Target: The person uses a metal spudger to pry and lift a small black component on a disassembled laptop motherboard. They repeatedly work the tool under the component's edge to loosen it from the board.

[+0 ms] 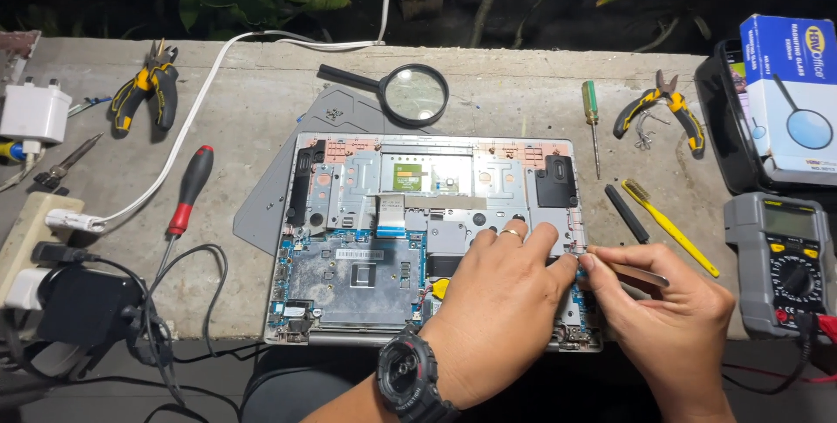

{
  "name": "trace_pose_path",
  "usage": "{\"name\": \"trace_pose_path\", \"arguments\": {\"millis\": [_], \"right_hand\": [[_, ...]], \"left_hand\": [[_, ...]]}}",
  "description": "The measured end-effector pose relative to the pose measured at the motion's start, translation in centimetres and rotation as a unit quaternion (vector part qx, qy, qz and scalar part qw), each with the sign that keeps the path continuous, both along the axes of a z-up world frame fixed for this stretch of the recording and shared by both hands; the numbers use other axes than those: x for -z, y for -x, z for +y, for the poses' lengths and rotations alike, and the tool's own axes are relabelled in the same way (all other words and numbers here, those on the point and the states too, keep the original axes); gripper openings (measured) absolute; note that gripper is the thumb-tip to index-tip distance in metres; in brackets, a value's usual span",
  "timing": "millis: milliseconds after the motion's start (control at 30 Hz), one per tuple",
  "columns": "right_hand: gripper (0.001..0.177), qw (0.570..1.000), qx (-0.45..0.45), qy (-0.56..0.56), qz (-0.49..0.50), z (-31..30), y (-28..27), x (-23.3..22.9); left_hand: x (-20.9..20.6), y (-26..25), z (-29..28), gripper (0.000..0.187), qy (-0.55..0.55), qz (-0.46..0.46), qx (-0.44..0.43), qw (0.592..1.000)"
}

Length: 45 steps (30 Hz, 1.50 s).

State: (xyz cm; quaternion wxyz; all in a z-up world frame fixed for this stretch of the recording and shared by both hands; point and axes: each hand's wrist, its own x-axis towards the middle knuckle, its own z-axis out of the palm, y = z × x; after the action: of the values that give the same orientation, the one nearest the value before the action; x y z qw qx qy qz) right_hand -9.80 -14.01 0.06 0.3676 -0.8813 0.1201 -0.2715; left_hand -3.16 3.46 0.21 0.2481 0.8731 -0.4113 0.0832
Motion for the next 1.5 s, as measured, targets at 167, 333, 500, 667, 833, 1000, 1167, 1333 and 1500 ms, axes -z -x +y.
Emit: {"name": "trace_pose_path", "arguments": {"millis": [167, 333, 500, 667, 833, 1000, 1167, 1333, 1500], "right_hand": [[0.009, 0.999, -0.005, -0.037, 0.009, -0.1, -0.4, -0.3], [0.025, 0.981, 0.021, -0.191, 0.025, -2.2, -1.1, 1.3], [0.031, 0.971, -0.006, -0.238, 0.002, -3.4, -1.2, 3.2], [0.021, 0.987, -0.019, -0.162, -0.004, -2.2, -1.5, 3.1], [0.016, 0.996, -0.047, -0.074, -0.023, -1.9, -1.5, 2.1], [0.014, 0.995, -0.068, -0.07, -0.023, -1.9, -1.5, 1.9], [0.014, 0.995, -0.068, -0.077, -0.018, -2.0, -1.6, 2.1], [0.014, 0.995, -0.062, -0.078, 0.002, -2.2, -1.6, 2.0], [0.01, 0.997, -0.062, -0.044, 0.018, -2.3, -1.6, 1.5]], "left_hand": [[-0.6, -0.5, 0.5, 0.032, -0.024, 0.04, 0.011, 0.999], [-1.7, -1.0, 1.2, 0.046, -0.078, 0.078, 0.035, 0.993], [-1.7, -0.8, 1.1, 0.056, -0.121, 0.086, 0.025, 0.989], [-1.5, -1.1, 1.1, 0.063, -0.126, 0.076, 0.034, 0.989], [-0.8, -1.0, 1.1, 0.067, -0.127, 0.058, 0.026, 0.99], [-0.9, -0.9, 1.1, 0.068, -0.132, 0.063, 0.027, 0.989], [-0.9, -0.9, 1.0, 0.066, -0.133, 0.057, 0.028, 0.989], [-1.0, -0.9, 1.0, 0.065, -0.142, 0.06, 0.025, 0.988], [-1.1, -0.8, 0.9, 0.064, -0.135, 0.058, 0.022, 0.989]]}}
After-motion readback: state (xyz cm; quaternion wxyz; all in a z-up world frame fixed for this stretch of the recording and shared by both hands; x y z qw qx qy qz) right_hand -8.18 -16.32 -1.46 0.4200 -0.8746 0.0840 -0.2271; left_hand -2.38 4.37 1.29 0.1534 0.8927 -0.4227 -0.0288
